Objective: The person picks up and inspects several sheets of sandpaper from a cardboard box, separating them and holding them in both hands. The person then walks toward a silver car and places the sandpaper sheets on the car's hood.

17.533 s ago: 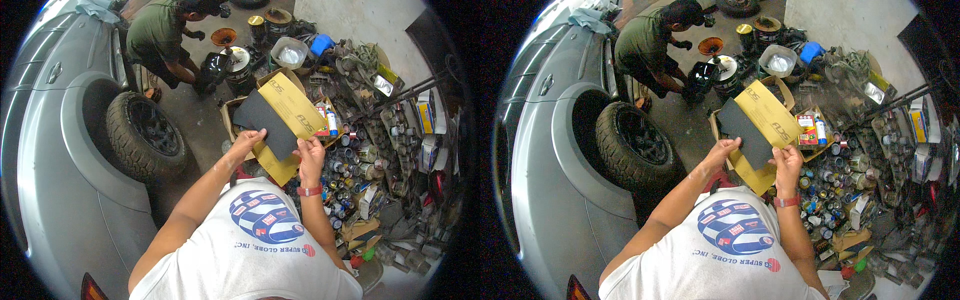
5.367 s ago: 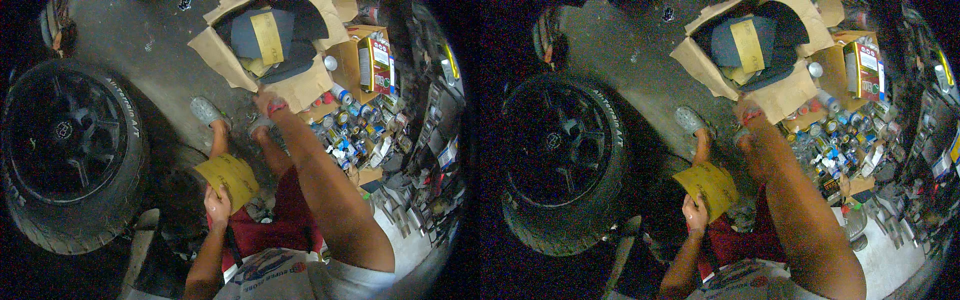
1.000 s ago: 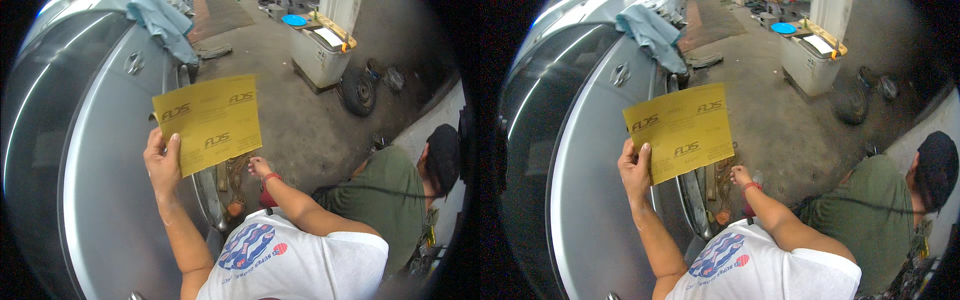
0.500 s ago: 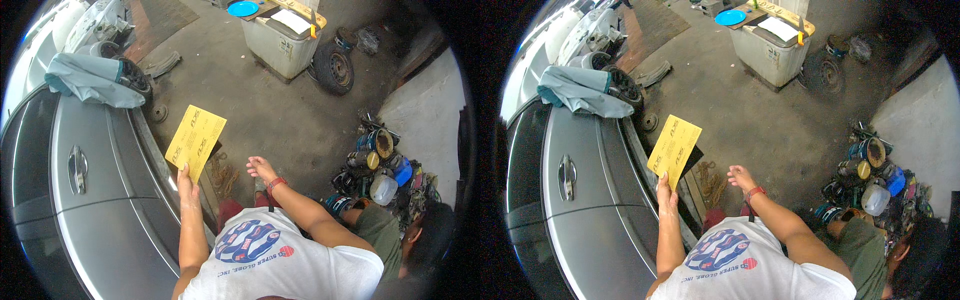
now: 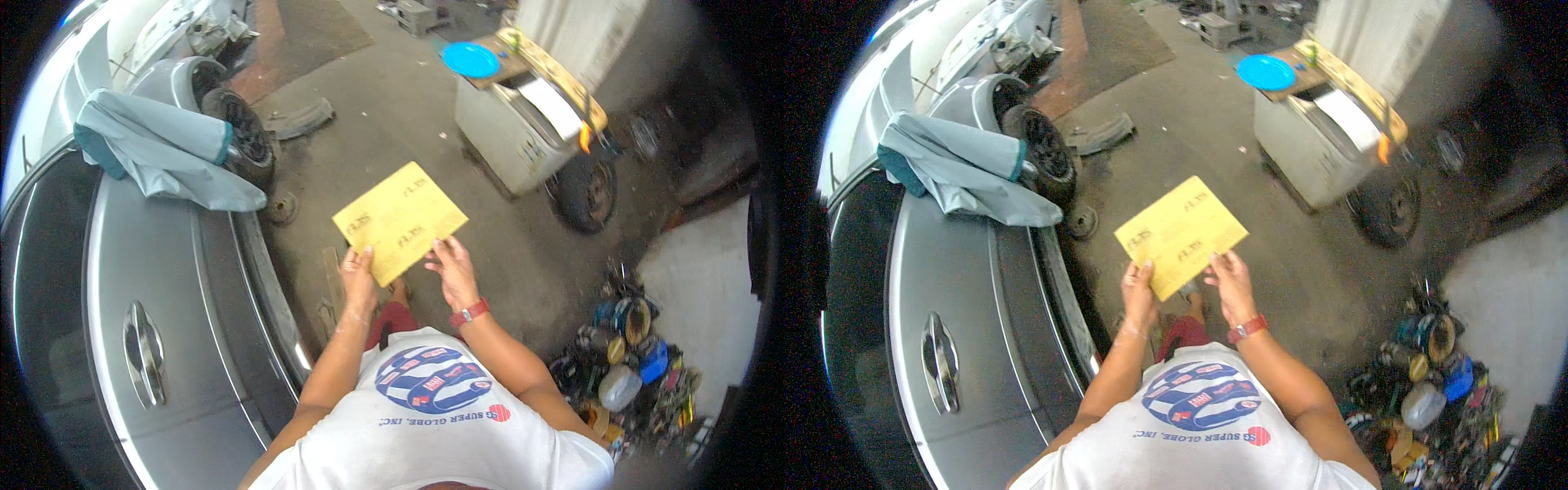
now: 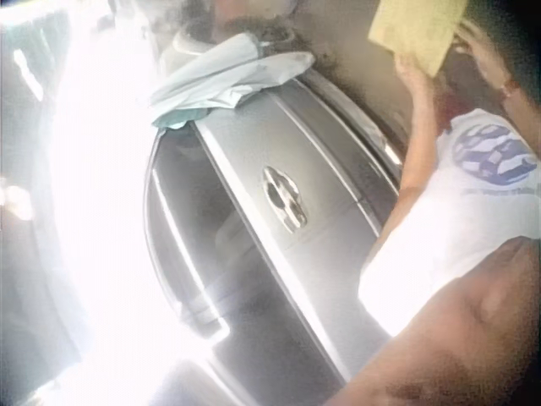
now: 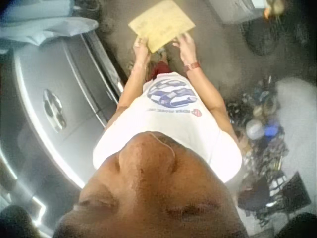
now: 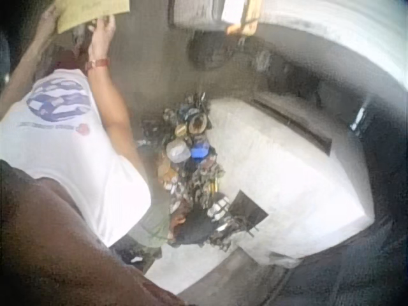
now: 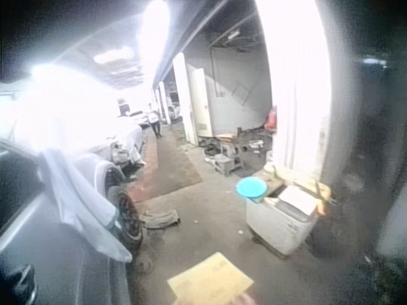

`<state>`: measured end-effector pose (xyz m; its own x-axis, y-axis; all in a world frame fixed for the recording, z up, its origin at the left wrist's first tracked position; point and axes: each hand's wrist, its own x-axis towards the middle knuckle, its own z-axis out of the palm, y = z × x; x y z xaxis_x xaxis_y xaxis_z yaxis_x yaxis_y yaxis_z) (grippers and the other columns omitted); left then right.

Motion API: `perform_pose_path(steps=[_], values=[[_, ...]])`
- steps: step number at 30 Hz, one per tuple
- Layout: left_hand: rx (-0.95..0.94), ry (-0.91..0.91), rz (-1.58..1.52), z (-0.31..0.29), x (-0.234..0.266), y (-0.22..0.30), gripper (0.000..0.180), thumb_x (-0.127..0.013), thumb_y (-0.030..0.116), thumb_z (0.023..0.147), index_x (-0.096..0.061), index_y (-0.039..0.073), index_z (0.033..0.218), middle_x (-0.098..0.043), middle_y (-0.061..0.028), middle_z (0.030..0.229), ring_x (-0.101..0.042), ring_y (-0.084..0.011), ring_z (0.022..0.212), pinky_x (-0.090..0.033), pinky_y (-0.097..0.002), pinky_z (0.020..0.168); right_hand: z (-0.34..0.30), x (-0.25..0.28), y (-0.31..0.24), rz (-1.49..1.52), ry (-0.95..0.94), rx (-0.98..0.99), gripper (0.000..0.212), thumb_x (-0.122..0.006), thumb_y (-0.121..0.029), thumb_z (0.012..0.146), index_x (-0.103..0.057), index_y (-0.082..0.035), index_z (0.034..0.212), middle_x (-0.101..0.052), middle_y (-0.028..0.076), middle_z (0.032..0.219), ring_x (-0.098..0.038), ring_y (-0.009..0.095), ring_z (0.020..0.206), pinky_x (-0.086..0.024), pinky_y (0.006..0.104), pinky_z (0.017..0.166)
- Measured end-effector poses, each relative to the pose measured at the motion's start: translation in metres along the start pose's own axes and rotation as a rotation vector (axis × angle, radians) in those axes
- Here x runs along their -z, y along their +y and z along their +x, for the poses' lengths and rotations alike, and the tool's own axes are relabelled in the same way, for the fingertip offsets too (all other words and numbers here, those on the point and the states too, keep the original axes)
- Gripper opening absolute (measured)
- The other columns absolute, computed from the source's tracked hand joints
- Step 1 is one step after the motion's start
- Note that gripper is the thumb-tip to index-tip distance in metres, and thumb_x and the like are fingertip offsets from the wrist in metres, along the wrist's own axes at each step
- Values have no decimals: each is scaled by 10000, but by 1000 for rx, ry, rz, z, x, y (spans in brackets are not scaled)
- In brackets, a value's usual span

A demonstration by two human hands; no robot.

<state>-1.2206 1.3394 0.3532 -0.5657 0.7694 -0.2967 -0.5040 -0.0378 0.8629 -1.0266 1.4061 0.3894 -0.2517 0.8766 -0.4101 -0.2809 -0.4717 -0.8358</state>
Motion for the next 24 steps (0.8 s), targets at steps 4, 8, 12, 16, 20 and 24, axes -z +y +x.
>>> perform_pose_path(steps=[4,8,12,16,20,24], values=[[-16,-42,62,96,-35,42,304,-684,83,1060,-674,-37,1339,-760,-126,1261,-723,-173,1097,-567,-325,954,95,-46,-40,38,117,22,198,-654,-127,1078,-696,-66,1261,-744,18,1056,-704,111,895,-608,292,769],[-442,-188,635,157,-86,138,350,-639,181,1093,-674,-79,1324,-749,-123,1276,-708,-224,1149,-544,-379,1010,190,-91,-105,142,45,145,202,-646,-123,1081,-689,-62,1268,-753,21,1058,-710,107,875,-612,294,752],[-652,-305,543,249,-104,177,652,-365,495,1175,-630,-51,1413,-680,-166,1403,-652,-306,1282,-484,-454,1105,279,-116,-164,278,-190,212,240,-624,-118,1090,-661,-62,1320,-754,21,1056,-725,109,884,-614,290,734],[86,-362,20,392,-121,142,742,-227,577,1171,-497,12,1569,-603,-167,1519,-591,-301,1376,-448,-473,1167,401,-109,-194,51,-376,18,244,-578,-115,1103,-663,-85,1330,-769,29,1143,-748,122,906,-613,301,744],[366,-430,-217,503,-157,119,786,-215,620,1154,-431,21,1614,-548,-150,1596,-514,-298,1468,-417,-493,1207,547,-92,-191,-170,-344,-61,256,-589,-136,1094,-676,-94,1331,-769,27,1146,-748,129,897,-621,325,752],[356,-275,-59,579,-203,116,770,-241,607,1158,-420,23,1626,-514,-144,1630,-474,-278,1505,-333,-506,1258,654,-105,-252,-220,-358,-37,270,-598,-142,1093,-672,-78,1345,-761,20,1141,-731,107,920,-617,308,729]])
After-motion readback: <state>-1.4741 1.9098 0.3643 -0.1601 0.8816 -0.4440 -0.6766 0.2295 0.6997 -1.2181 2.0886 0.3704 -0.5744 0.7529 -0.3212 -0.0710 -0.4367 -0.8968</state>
